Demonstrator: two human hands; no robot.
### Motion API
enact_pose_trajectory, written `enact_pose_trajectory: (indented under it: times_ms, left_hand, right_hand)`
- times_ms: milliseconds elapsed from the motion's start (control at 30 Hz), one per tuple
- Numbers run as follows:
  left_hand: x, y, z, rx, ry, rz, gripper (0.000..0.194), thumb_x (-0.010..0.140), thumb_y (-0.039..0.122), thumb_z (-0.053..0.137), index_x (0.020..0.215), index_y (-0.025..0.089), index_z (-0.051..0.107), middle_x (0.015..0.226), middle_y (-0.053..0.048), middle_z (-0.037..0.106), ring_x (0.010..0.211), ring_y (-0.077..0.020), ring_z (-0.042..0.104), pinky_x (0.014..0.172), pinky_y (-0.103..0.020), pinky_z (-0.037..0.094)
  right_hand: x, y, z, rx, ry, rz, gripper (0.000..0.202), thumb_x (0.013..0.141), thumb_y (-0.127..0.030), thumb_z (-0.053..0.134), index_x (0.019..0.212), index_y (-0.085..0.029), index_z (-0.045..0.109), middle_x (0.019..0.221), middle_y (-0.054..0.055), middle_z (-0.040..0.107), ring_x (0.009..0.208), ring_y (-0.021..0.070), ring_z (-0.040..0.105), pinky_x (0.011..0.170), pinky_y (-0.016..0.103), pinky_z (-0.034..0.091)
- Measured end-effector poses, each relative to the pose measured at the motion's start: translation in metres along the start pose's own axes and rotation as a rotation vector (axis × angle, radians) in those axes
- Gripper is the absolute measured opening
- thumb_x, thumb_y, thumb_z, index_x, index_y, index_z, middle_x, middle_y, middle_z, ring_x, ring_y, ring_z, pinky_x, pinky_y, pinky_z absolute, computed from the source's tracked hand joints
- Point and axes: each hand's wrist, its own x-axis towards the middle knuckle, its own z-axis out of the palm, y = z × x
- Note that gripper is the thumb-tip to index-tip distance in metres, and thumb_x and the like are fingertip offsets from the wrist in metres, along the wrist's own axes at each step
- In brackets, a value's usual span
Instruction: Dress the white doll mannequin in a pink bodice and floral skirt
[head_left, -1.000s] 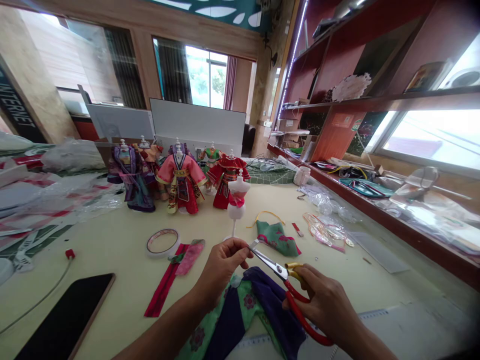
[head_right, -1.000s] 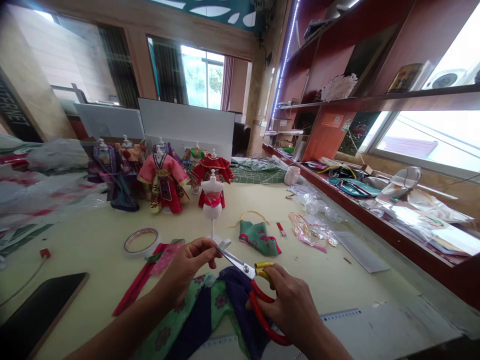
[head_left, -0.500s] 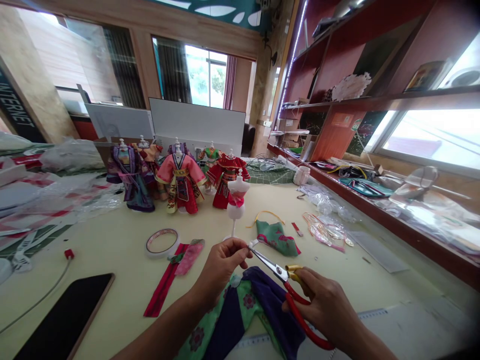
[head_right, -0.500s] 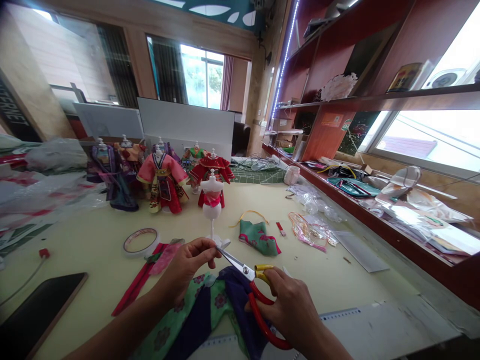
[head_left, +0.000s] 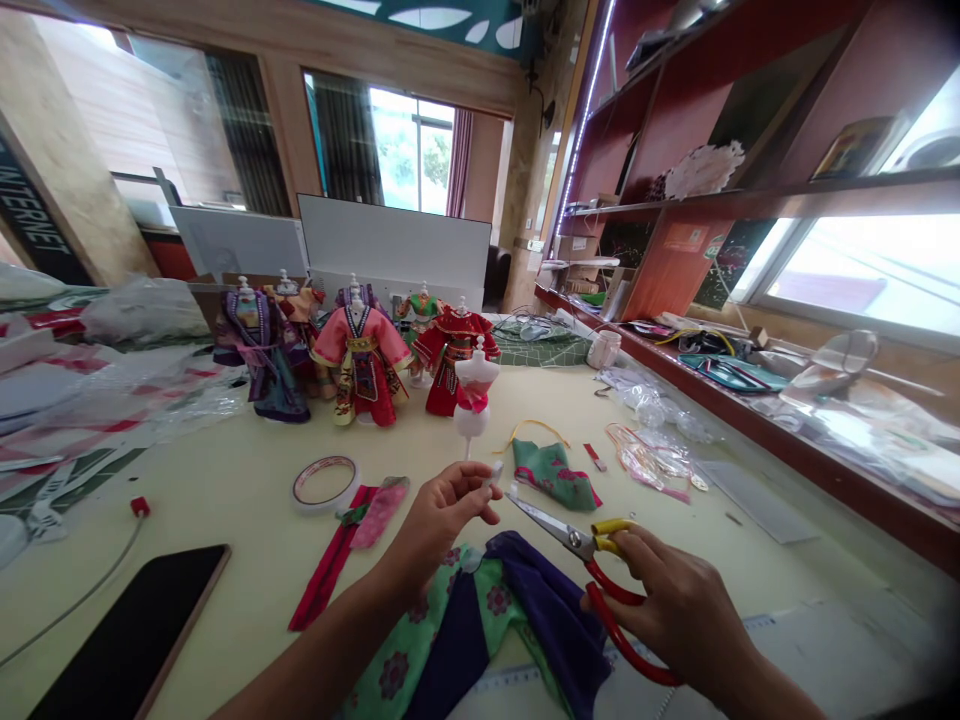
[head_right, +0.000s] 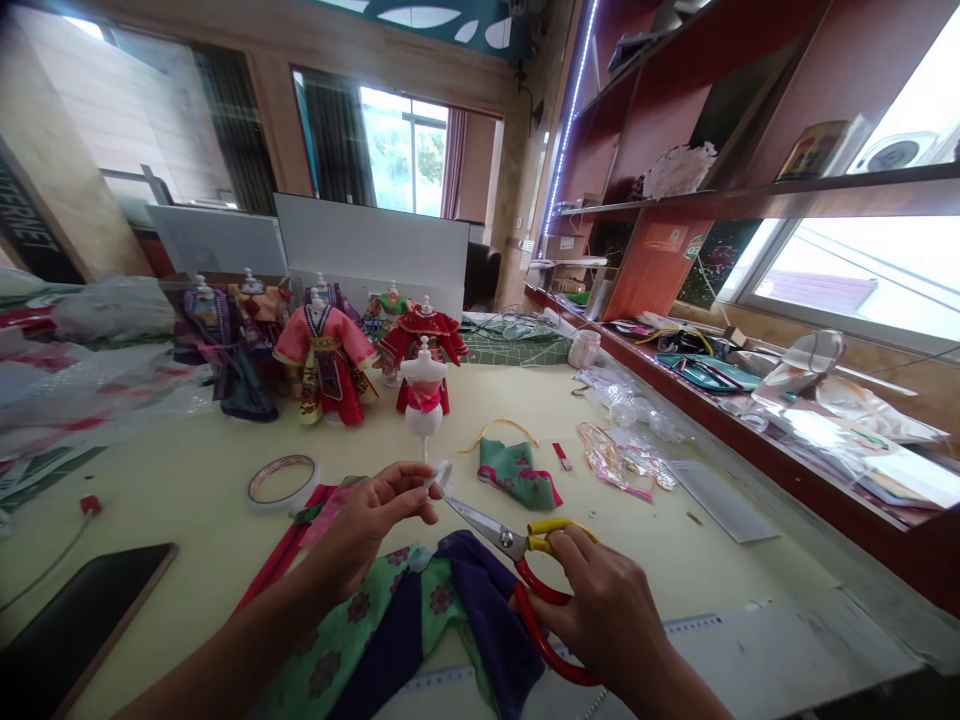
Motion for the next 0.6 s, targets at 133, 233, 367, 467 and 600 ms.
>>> enact_pose_trajectory:
  times_ms: [133, 233, 367, 467, 600]
  left_hand:
    - [-0.0016, 0.0033, 0.0007, -0.169, -0.052, -0.039, 0.040, 0.074, 0.019, 0.066, 0.112, 0.020, 0.054, 0.091, -0.001, 0.064, 0.077, -0.0119, 0.060, 0.082, -0.030, 0.044]
    - [-0.0027, 0.0036, 0.0021, -0.162, -0.050, -0.041, 0.048, 0.072, 0.015, 0.068, 0.116, 0.021, 0.052, 0.091, -0.001, 0.063, 0.080, -0.0114, 0.059, 0.082, -0.028, 0.043]
    - [-0.0032, 0.0035, 0.0026, -0.138, -0.044, -0.038, 0.050, 0.070, 0.013, 0.069, 0.117, 0.021, 0.052, 0.090, -0.001, 0.062, 0.081, -0.0105, 0.057, 0.079, -0.025, 0.043]
    - [-0.0033, 0.0053, 0.0027, -0.129, -0.027, -0.051, 0.052, 0.069, 0.013, 0.070, 0.117, 0.021, 0.052, 0.090, 0.000, 0.061, 0.079, -0.0100, 0.056, 0.076, -0.024, 0.043]
    - [-0.0042, 0.0076, 0.0036, -0.105, -0.009, -0.059, 0.054, 0.066, 0.013, 0.070, 0.117, 0.020, 0.053, 0.089, 0.000, 0.060, 0.077, -0.0101, 0.055, 0.075, -0.025, 0.043]
  right_hand:
    - [-0.0021, 0.0004, -0.0018, -0.015, -0.031, -0.027, 0.040, 0.088, -0.054, 0.046, 0.087, -0.016, 0.059, 0.079, 0.008, 0.067, 0.057, 0.0173, 0.063, 0.049, 0.026, 0.046]
    - [-0.0040, 0.0004, -0.0011, -0.007, -0.047, -0.032, 0.039, 0.089, -0.052, 0.047, 0.089, -0.016, 0.059, 0.078, 0.008, 0.066, 0.058, 0.0184, 0.063, 0.049, 0.027, 0.046]
    - [-0.0064, 0.0010, 0.0006, 0.002, -0.048, -0.041, 0.038, 0.088, -0.051, 0.049, 0.089, -0.015, 0.059, 0.075, 0.007, 0.065, 0.058, 0.0189, 0.062, 0.049, 0.028, 0.046]
    - [-0.0072, 0.0006, 0.0011, 0.016, -0.052, -0.044, 0.036, 0.088, -0.050, 0.050, 0.089, -0.016, 0.059, 0.074, 0.007, 0.064, 0.059, 0.0186, 0.062, 0.050, 0.027, 0.046]
    - [-0.0063, -0.0014, -0.0003, 0.037, -0.097, -0.044, 0.033, 0.087, -0.048, 0.053, 0.088, -0.015, 0.059, 0.075, 0.007, 0.064, 0.058, 0.0183, 0.061, 0.050, 0.027, 0.046]
